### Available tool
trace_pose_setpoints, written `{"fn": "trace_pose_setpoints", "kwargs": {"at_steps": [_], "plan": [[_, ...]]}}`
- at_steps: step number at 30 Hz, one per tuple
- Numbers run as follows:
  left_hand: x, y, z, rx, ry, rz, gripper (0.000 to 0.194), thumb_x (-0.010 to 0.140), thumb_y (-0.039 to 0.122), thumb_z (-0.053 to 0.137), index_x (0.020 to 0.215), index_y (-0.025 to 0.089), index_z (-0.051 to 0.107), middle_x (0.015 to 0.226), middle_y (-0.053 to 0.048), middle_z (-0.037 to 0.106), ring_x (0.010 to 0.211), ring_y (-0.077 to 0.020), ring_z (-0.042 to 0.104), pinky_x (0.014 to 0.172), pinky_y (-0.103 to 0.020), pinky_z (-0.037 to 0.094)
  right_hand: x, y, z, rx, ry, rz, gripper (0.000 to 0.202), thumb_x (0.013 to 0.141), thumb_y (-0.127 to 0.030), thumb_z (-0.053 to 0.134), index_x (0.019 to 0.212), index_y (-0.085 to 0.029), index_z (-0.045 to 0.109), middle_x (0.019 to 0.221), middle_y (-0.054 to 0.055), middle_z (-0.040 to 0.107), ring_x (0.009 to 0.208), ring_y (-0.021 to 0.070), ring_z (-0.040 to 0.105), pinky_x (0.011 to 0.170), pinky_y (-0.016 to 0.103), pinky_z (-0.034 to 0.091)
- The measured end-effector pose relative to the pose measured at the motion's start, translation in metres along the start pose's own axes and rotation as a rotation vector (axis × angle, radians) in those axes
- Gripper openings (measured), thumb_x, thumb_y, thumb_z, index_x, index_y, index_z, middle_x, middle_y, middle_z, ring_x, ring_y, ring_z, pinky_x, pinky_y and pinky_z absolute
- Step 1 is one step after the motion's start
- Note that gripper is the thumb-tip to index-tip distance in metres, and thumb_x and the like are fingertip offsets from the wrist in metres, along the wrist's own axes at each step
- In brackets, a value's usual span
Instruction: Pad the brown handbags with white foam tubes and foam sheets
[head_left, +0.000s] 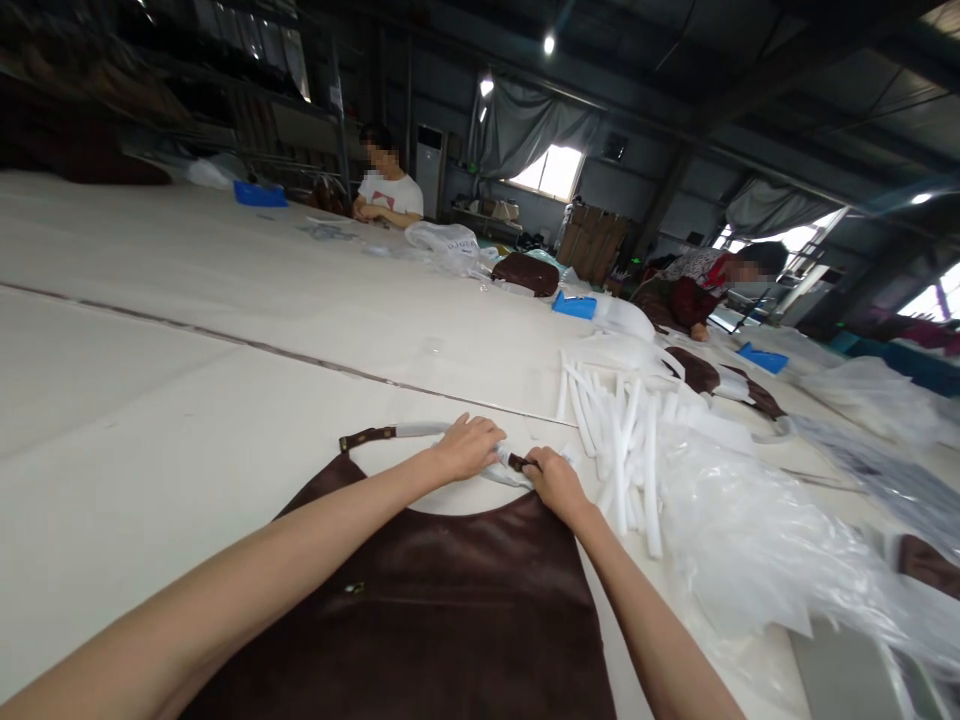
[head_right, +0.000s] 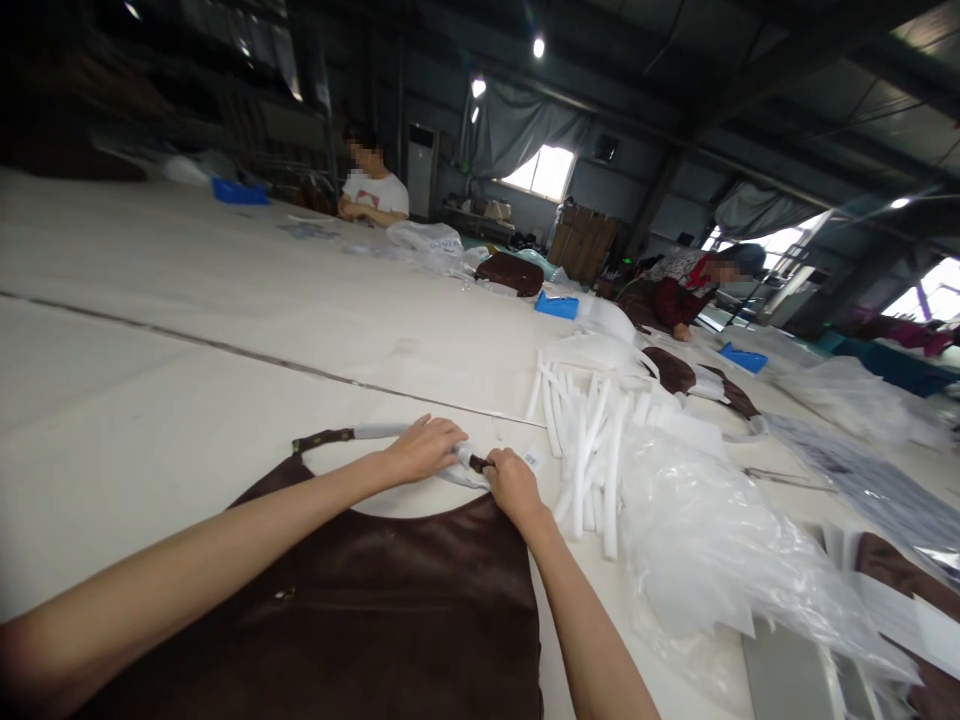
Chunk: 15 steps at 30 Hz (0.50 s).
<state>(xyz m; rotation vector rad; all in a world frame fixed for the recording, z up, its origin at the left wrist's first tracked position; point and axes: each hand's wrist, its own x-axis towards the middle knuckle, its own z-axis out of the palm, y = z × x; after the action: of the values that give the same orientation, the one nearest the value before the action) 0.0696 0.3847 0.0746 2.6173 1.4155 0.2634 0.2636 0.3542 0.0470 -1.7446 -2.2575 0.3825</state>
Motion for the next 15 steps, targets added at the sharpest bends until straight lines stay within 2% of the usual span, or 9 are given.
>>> {"fn": "trace_pose_setpoints", "kwargs": {"at_steps": [3, 6, 9, 12, 14, 15], "plan": [[0.012, -0.002, 0.011, -0.005, -0.078, 0.073, 0.012, 0.090, 0.025, 0.058, 0.096, 0.022, 0.067, 0.102, -0.007, 0.068, 0.102, -0.0251, 0.062, 0.089, -0.033, 0.046, -0.003, 0.002, 0.002, 0.010, 0.009, -0.030, 0.017, 0.096, -0.016, 0.048, 0.095, -0.016, 0.065, 0.097, 0.009, 0.063, 0.092, 0.0193, 0.059, 0.082, 0.026, 0.041], [0.017, 0.001, 0.015, -0.039, -0.122, 0.159, 0.012, 0.093, 0.027, 0.055, 0.094, 0.023, 0.066, 0.101, -0.003, 0.067, 0.096, -0.0212, 0.063, 0.077, -0.027, 0.045, -0.006, 0.008, 0.003, 0.052, 0.014, -0.048, 0.017, 0.095, -0.015, 0.047, 0.093, -0.016, 0.064, 0.095, 0.008, 0.062, 0.092, 0.0192, 0.059, 0.084, 0.026, 0.041], [0.019, 0.003, 0.015, -0.061, -0.136, 0.172, 0.014, 0.094, 0.028, 0.054, 0.100, 0.024, 0.065, 0.107, -0.003, 0.067, 0.098, -0.0212, 0.063, 0.076, -0.027, 0.044, -0.005, 0.014, 0.002, 0.135, 0.006, -0.055, 0.016, 0.092, -0.015, 0.050, 0.100, -0.016, 0.064, 0.100, 0.006, 0.062, 0.088, 0.0157, 0.060, 0.082, 0.024, 0.044], [0.021, -0.003, 0.012, -0.068, -0.151, 0.146, 0.021, 0.092, 0.032, 0.058, 0.112, 0.025, 0.061, 0.116, -0.002, 0.066, 0.103, -0.0204, 0.062, 0.080, -0.026, 0.044, 0.003, 0.011, -0.001, 0.223, -0.008, -0.034, 0.040, 0.089, -0.024, 0.059, 0.128, -0.017, 0.054, 0.114, 0.007, 0.061, 0.084, 0.0139, 0.061, 0.078, 0.024, 0.047], [0.018, -0.014, 0.006, -0.049, -0.168, 0.114, 0.026, 0.089, 0.033, 0.062, 0.114, 0.026, 0.060, 0.119, -0.002, 0.065, 0.104, -0.0201, 0.062, 0.080, -0.025, 0.044, 0.011, 0.004, -0.004, 0.149, -0.059, -0.066, 0.047, 0.090, -0.035, 0.062, 0.134, -0.022, 0.052, 0.111, 0.006, 0.062, 0.086, 0.0163, 0.061, 0.077, 0.027, 0.046], [0.015, -0.022, 0.002, -0.030, -0.179, 0.091, 0.028, 0.088, 0.033, 0.064, 0.114, 0.025, 0.060, 0.119, -0.002, 0.064, 0.104, -0.0205, 0.062, 0.080, -0.025, 0.044, 0.015, -0.001, -0.005, 0.074, -0.087, -0.096, 0.041, 0.091, -0.037, 0.061, 0.129, -0.023, 0.056, 0.105, 0.006, 0.063, 0.090, 0.0184, 0.061, 0.078, 0.028, 0.045]]}}
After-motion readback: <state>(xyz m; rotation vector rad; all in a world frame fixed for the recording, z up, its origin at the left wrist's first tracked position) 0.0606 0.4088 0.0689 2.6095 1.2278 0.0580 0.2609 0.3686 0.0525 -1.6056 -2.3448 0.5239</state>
